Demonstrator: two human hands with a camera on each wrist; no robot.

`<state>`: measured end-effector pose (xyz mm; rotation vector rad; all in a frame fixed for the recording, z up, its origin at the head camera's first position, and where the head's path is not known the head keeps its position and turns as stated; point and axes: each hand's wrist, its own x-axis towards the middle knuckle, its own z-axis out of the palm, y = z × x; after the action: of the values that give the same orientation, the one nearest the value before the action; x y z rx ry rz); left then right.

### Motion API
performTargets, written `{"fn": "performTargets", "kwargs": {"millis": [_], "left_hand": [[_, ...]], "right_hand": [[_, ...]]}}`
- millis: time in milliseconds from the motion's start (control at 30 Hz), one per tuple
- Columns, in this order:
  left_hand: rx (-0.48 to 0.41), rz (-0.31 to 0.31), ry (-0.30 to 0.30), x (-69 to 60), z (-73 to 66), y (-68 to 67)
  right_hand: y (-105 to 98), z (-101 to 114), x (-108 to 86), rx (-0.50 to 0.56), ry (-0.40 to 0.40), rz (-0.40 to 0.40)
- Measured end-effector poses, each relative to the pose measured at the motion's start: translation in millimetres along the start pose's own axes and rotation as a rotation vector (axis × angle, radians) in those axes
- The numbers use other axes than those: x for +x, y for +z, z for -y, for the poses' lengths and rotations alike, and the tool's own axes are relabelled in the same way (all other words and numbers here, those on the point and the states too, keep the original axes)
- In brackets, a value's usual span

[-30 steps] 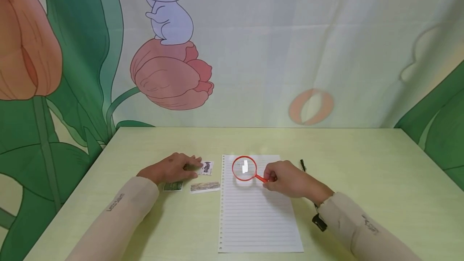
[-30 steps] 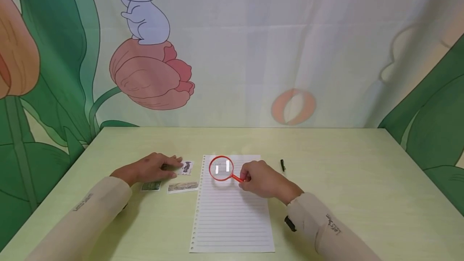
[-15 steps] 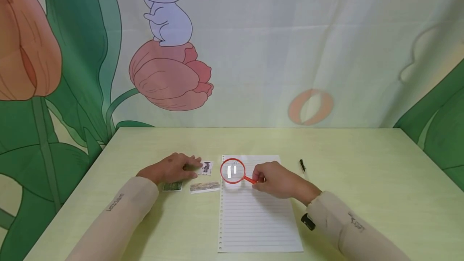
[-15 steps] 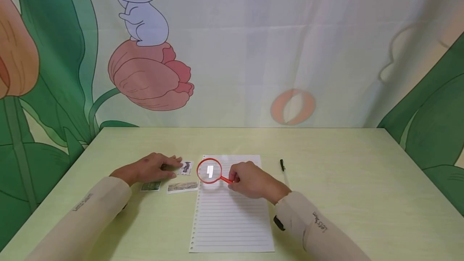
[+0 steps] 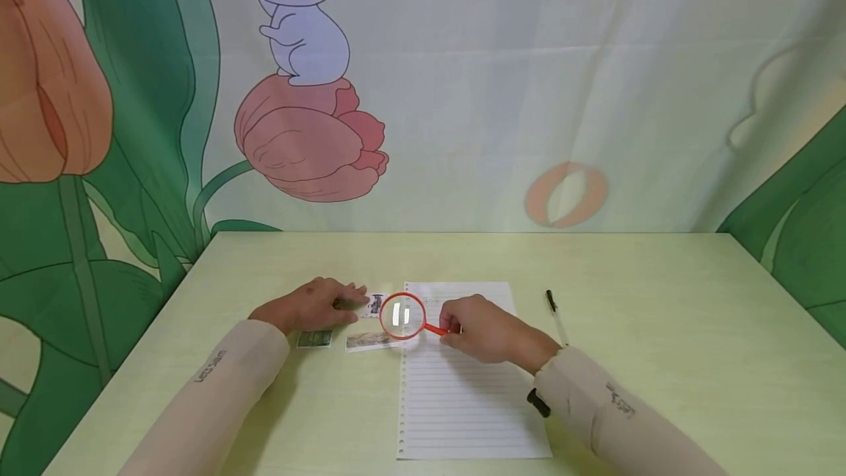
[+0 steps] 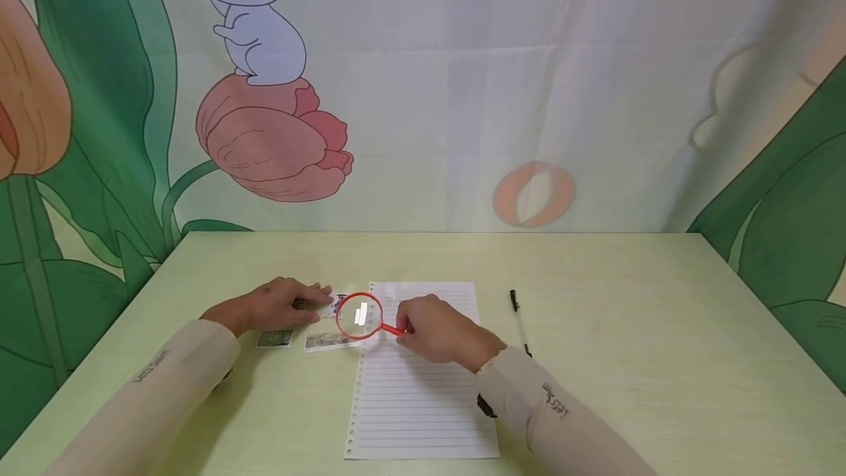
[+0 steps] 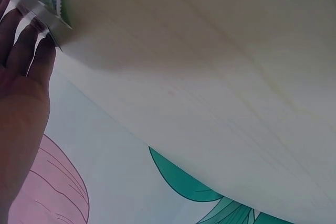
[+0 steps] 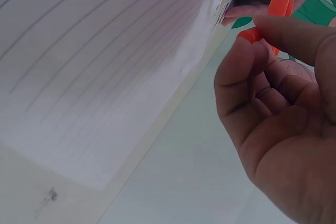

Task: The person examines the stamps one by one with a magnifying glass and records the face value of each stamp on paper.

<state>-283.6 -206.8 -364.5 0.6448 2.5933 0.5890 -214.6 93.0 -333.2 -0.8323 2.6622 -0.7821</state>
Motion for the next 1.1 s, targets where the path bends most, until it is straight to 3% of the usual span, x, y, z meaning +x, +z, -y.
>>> {"fn": "performTargets", "kwargs": {"millis": [267,700,1100], "left_hand": [[-0.010,0.002,-0.015,-0.4,1.5,0.9],[-0.002,-0.012,0.074,-3.4,6.2,0.3],[-0.007,-0.006,0.060,-2.1,7.4,1.0]], "right_hand": [[8.5,8.4,7.4,-0.013,0.011,-0.002],[14.6,20.3,11.2,-0.026,0.011,-0.002],[19.2,23.2,16.5,-0.036,0.008,0.002]]}}
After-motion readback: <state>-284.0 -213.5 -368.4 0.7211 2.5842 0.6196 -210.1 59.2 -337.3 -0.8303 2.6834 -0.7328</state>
